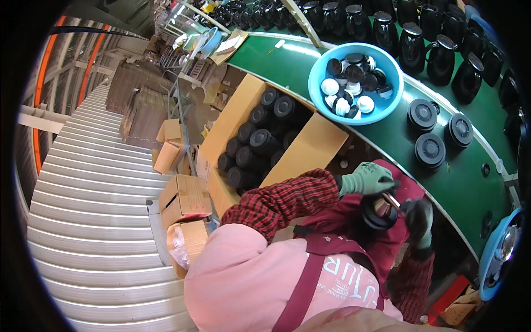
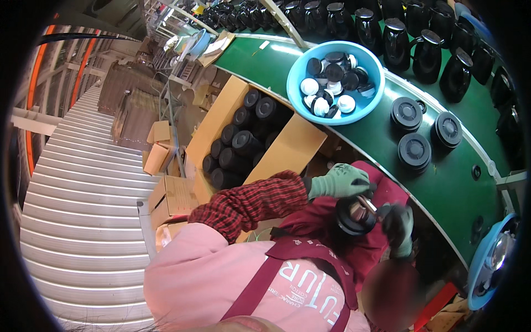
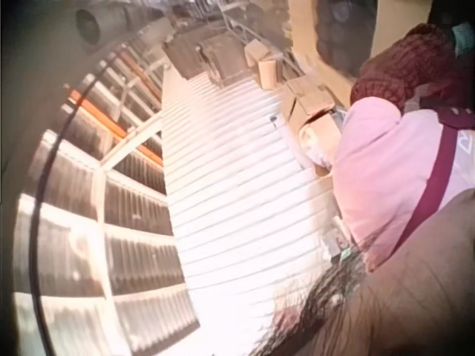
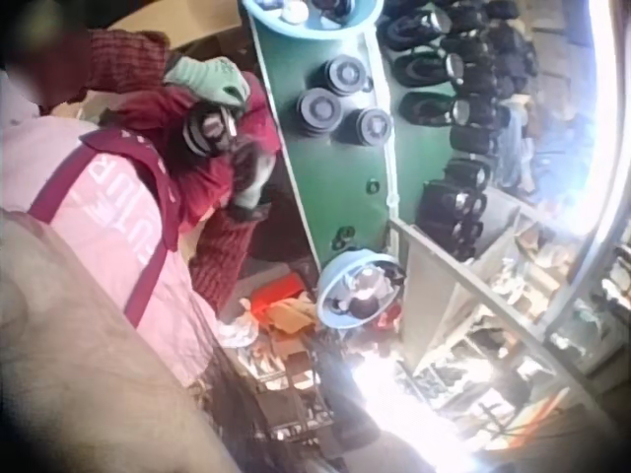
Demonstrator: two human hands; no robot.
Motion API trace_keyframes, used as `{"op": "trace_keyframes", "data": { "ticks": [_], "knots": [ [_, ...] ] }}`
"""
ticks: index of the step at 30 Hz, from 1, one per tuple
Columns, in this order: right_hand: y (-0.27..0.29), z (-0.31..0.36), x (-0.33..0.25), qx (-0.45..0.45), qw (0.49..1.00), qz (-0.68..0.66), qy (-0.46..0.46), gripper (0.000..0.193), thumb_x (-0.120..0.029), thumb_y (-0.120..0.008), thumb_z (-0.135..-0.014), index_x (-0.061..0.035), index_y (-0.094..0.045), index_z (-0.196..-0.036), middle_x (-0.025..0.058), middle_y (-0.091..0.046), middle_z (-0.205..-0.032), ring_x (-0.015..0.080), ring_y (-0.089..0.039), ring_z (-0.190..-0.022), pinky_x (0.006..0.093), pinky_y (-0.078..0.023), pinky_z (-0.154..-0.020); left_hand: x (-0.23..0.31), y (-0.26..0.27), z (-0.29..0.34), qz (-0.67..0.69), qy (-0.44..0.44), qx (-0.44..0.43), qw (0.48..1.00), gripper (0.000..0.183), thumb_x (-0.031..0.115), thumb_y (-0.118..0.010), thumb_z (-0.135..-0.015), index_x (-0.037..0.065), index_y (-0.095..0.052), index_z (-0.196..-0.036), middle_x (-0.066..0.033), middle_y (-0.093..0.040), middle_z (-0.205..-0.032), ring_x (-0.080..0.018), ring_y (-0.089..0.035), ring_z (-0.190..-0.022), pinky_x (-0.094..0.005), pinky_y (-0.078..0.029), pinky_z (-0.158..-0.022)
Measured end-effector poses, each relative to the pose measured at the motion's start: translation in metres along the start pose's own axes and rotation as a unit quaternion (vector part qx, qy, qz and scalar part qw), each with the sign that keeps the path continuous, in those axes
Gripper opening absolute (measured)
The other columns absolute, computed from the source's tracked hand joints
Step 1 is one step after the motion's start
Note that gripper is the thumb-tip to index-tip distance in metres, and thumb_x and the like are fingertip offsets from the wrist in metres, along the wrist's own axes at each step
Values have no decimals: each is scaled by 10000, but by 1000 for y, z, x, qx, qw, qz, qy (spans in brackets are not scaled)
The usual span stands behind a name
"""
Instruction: The person assembles black kettles on a green workbench. They pick up kettle bodies, insert internal components, attach lids, and place finished units into a cardboard box. The process is repeated for multiple kettles.
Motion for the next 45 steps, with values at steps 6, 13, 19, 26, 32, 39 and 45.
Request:
{"op": "trace_keyframes", "data": {
  "ticks": [6, 13, 19, 26, 32, 39, 45],
  "knots": [
    [-163, -15, -36, -132, 868, 454, 150, 253, -336, -743, -808, -162, -782, -987, 45, -719, -851, 232, -633, -783, 389, -476, -869, -1, -62, -85, 328, -59, 47, 942, 271, 167, -581, -984, 93, -673, -1228, -164, -662, -1132, -319, -645, -1051, -405, -511, -945],
    [-15, -54, 6, 303, 887, 327, 119, 468, -143, -532, -998, 11, -504, -1439, 194, -588, -1397, 336, -589, -1261, 396, -435, -1108, 1, -28, -64, -60, 62, 404, 911, 640, 157, -637, -820, 146, -480, -1440, -129, -518, -1333, -359, -509, -1227, -519, -364, -1035],
    [-21, -97, 42, 50, 870, 485, 71, 328, -216, -529, -1002, -69, -646, -1271, 149, -638, -1274, 356, -547, -1257, 447, -424, -1065, -48, -19, -12, -123, 352, 217, 902, 618, 313, -662, -890, 126, -487, -1452, -146, -535, -1371, -373, -538, -1256, -561, -440, -965],
    [-21, -151, 93, -27, 788, 613, 55, 323, -352, -516, -993, -117, -722, -1076, 116, -696, -1141, 331, -613, -1136, 449, -460, -981, 48, 34, 9, 319, 379, -200, 845, 265, 281, -647, -914, 67, -628, -1069, -60, -666, -1011, -190, -650, -856, -333, -529, -739],
    [-30, -168, 119, -43, 807, 580, -105, 361, -373, -520, -988, -81, -730, -1019, 157, -723, -1048, 359, -659, -1062, 471, -491, -934, -36, -74, 10, -523, 315, 293, 736, 159, 152, -596, -887, 80, -670, -1007, -131, -672, -946, -268, -693, -873, -402, -528, -756],
    [-37, -105, 70, 58, 654, 750, 76, 176, -243, -580, -903, -115, -686, -961, 100, -662, -956, 319, -610, -1013, 481, -465, -887, -6, -7, 26, -139, 128, -28, 982, 552, 190, -723, -750, -29, -544, -1223, -257, -615, -1149, -435, -651, -1062, -481, -526, -914],
    [-56, -41, 30, 224, 638, 737, 14, 310, -419, -625, -946, -126, -645, -847, 105, -638, -831, 316, -608, -898, 495, -439, -843, -35, 7, 13, -185, -148, -150, 960, 589, 197, -765, -773, 136, -535, -1313, -126, -624, -1191, -380, -667, -1014, -447, -555, -851]
  ]
}}
Point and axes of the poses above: each hand's wrist, its own z-axis away from the middle knuckle, its own y-axis out of the back of the hand, x = y × z, the point moved 4 cm from there along -z, towards the middle knuckle
